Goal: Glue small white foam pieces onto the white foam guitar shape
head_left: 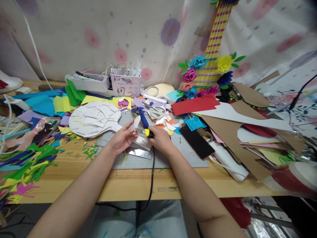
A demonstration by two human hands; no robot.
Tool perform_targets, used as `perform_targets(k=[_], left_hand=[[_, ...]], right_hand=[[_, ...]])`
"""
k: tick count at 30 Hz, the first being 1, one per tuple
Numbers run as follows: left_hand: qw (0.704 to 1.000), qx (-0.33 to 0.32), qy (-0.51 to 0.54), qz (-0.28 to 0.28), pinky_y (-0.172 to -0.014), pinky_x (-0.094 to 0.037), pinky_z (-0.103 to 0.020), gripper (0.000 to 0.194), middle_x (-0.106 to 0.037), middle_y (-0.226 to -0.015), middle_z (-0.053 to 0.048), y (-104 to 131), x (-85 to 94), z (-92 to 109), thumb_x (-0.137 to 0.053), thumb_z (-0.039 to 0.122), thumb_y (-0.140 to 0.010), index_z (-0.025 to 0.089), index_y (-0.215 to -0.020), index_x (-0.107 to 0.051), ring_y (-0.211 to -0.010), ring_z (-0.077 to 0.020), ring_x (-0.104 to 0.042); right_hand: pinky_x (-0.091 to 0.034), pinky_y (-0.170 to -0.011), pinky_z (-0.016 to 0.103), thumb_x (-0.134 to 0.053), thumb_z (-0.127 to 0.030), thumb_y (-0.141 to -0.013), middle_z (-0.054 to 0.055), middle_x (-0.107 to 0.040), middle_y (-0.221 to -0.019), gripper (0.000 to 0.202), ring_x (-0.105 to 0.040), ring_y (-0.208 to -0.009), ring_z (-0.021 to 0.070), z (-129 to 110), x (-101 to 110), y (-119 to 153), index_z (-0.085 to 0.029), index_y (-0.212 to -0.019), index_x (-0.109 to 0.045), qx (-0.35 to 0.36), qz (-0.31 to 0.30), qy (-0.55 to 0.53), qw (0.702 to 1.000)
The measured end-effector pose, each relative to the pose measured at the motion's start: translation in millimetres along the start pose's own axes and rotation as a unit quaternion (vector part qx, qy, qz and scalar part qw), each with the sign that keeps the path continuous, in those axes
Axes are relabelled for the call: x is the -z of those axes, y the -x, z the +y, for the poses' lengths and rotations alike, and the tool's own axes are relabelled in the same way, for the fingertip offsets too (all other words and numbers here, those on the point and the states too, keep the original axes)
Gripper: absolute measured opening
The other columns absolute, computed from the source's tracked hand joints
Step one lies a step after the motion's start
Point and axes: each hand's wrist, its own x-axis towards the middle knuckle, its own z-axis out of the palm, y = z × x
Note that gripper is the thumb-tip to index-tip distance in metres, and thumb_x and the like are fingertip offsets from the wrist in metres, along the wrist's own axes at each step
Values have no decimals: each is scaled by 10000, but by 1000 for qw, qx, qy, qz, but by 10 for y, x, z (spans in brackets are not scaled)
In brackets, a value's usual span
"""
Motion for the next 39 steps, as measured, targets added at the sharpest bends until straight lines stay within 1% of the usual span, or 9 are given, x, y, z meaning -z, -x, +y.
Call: perform_targets(k=[4, 5, 7, 10, 16, 22, 27, 33, 39], left_hand=[[999, 4, 11, 44, -599, -535, -138, 187, -610, -611, 8, -34, 5, -6, -534, -11, -805, 112, -896, -642, -530, -48, -589], [999, 5, 10, 46, -615, -541, -147, 160, -621, -619, -2, -43, 6, -14, -528, -12, -808, 107, -828, -634, -546, -54, -599], [999, 7, 4, 39, -636, -548, -162, 159, -652, -659, -23, -56, 5, -29, -523, -11, -811, 103, -774, -627, -587, -70, -622], [1000, 11, -7, 26, -623, -549, -161, 164, -686, -721, -44, -61, 3, -37, -516, -8, -817, 96, -798, -641, -631, -84, -646], [999, 17, -20, 37, -528, -527, -135, 136, -674, -678, -28, -56, 31, -34, -554, -2, -804, 109, -800, -633, -534, -66, -618], [999, 20, -33, 26, -488, -521, -133, 113, -675, -700, -25, -54, 43, -53, -634, 20, -763, 119, -815, -623, -533, -66, -616], [999, 25, -32, 15, -498, -533, -139, 131, -656, -669, -13, -54, 42, -68, -665, 14, -731, 115, -807, -629, -511, -61, -601], [999, 37, -37, 5, -532, -551, -154, 137, -658, -664, -15, -53, 39, -71, -671, 9, -719, 111, -805, -638, -510, -62, -595], [998, 45, -42, 12, -535, -544, -140, 138, -645, -650, -7, -47, 16, -64, -676, -3, -704, 108, -777, -636, -515, -59, -597]], right_hand=[[-376, -713, 307, -542, -193, -771, 68, -670, -971, 236, -573, -898, 227, -8, 8, 1, -208, -999, -602, -2, 2, -12, 1000], [-377, -713, 308, -541, -192, -769, 69, -668, -970, 237, -571, -898, 228, -17, 5, 2, -206, -997, -604, 1, 3, -15, 1000], [-378, -711, 309, -541, -194, -764, 70, -663, -961, 236, -568, -895, 228, -37, -4, 4, -200, -991, -606, 10, 5, -18, 1000], [-380, -713, 309, -550, -203, -757, 71, -655, -946, 234, -563, -886, 225, -55, -14, 10, -193, -983, -609, 23, 8, -22, 999], [-387, -739, 311, -544, -188, -751, 69, -644, -947, 247, -552, -899, 224, 2, -7, 15, -203, -987, -613, 33, 21, -23, 999], [-387, -738, 316, -541, -182, -752, 68, -642, -940, 241, -547, -891, 225, 38, -7, 9, -205, -980, -618, 46, 11, -20, 999], [-380, -722, 305, -550, -193, -761, 61, -647, -926, 219, -553, -872, 217, 26, 8, 9, -208, -967, -624, 47, -2, -14, 999], [-370, -707, 298, -551, -193, -764, 57, -651, -916, 209, -560, -863, 212, 27, 7, 11, -211, -957, -629, 58, 5, -12, 998], [-363, -699, 295, -552, -199, -772, 56, -650, -898, 194, -560, -849, 210, 19, 17, 8, -214, -947, -634, 49, 6, -3, 999]])
